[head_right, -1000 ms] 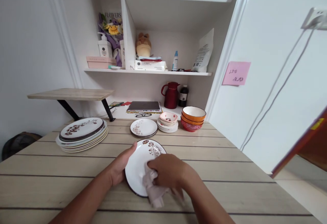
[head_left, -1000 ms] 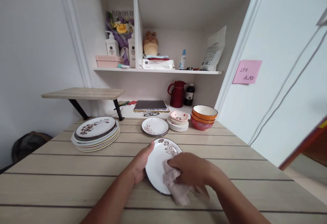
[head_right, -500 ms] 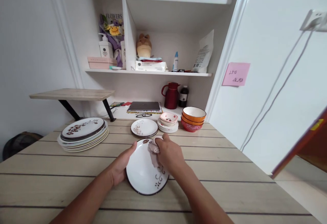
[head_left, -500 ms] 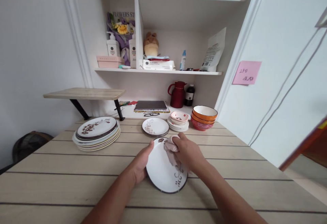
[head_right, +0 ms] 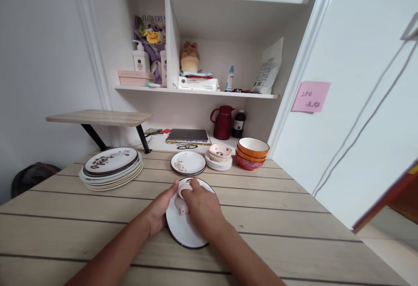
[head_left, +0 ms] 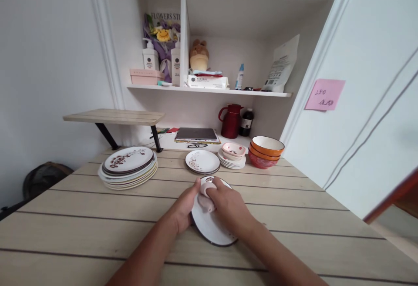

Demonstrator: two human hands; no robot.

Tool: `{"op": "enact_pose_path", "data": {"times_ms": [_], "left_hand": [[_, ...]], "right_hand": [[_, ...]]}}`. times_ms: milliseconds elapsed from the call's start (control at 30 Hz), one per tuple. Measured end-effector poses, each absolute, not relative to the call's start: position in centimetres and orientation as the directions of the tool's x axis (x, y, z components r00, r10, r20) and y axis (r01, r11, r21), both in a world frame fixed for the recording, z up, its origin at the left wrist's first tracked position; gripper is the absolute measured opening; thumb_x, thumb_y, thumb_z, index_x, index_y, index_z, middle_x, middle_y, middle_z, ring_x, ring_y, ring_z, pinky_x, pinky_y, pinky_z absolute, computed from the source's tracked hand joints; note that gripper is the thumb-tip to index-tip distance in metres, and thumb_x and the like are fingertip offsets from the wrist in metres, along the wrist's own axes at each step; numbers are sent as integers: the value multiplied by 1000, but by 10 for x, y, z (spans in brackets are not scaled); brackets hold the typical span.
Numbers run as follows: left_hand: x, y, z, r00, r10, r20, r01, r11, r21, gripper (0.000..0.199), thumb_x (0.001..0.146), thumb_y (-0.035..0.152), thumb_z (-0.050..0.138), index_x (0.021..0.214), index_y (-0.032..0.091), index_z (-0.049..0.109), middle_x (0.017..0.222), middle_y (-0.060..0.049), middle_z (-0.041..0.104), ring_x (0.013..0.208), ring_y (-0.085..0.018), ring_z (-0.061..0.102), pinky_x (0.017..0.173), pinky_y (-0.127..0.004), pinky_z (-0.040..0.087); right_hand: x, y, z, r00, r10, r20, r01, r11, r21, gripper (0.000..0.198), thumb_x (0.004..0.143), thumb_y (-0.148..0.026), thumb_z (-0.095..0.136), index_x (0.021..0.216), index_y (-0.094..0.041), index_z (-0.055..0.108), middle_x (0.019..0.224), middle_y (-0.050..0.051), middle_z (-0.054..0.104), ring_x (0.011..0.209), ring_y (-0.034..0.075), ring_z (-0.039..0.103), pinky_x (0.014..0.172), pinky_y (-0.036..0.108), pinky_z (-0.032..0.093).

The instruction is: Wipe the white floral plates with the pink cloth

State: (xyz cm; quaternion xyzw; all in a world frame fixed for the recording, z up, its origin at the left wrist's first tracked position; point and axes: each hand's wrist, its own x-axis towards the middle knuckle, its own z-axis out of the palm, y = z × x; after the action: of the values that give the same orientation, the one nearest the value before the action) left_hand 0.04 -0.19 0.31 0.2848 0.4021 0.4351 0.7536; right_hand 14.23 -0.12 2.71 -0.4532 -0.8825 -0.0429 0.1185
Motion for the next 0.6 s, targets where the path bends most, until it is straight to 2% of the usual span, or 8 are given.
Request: {"op": "enact_pose_path", "data": {"times_ms": [100, 200, 233, 333, 400, 600], "left_hand": [[-2, 0, 0, 313, 882, -352, -446, 464, 766, 65, 76, 67, 50, 112, 13, 62, 92, -11, 74, 79, -23, 69, 68, -30, 51], [-5, 1, -1, 342, 886, -313, -471, 450, 758, 66, 77, 68, 49, 111, 13, 63, 91, -10, 74, 80, -23, 69, 67, -28, 50], [-5, 1, -1, 348, 886, -307, -476, 449, 757, 66, 77, 68, 48, 110, 13, 63, 90, -10, 74, 80, -22, 69, 67, -28, 50], [-3, 0, 1, 335, 881, -335, -471, 465, 750, 64, 78, 66, 48, 111, 13, 62, 87, -10, 74, 77, -23, 69, 67, -29, 50], [-1, -2, 3, 316, 879, -357, -464, 471, 750, 62, 79, 65, 48, 111, 13, 62, 86, -10, 74, 76, -23, 70, 69, -30, 51], [0, -4, 5, 328, 875, -357, -418, 473, 775, 63, 80, 65, 46, 113, 13, 62, 99, -13, 73, 91, -26, 68, 80, -35, 49]], "right_hand": [[135, -12, 25, -640, 716, 279, 737, 674, -39, 18, 87, -23, 48, 101, -19, 59, 113, 11, 54, 89, 22, 55, 73, 32, 42], [135, -20, 25, -677, 663, 319, 671, 734, -103, 27, 84, -40, 56, 99, -17, 61, 118, 12, 52, 102, 27, 51, 89, 40, 41], [135, -21, 25, -677, 661, 324, 662, 739, -123, 28, 84, -40, 55, 99, -17, 61, 118, 12, 52, 103, 27, 51, 90, 41, 40], [137, -13, 23, -639, 704, 311, 698, 700, -152, 18, 87, -25, 49, 97, -19, 62, 114, 10, 54, 95, 22, 54, 83, 35, 43], [138, -4, 22, -589, 746, 310, 746, 650, -147, 18, 86, -17, 47, 94, -21, 63, 115, 8, 54, 89, 19, 56, 76, 30, 43], [160, 17, 31, -429, 852, 301, 879, 470, -77, 18, 86, -33, 51, 88, -21, 64, 109, 9, 56, 86, 19, 59, 65, 26, 38]]}}
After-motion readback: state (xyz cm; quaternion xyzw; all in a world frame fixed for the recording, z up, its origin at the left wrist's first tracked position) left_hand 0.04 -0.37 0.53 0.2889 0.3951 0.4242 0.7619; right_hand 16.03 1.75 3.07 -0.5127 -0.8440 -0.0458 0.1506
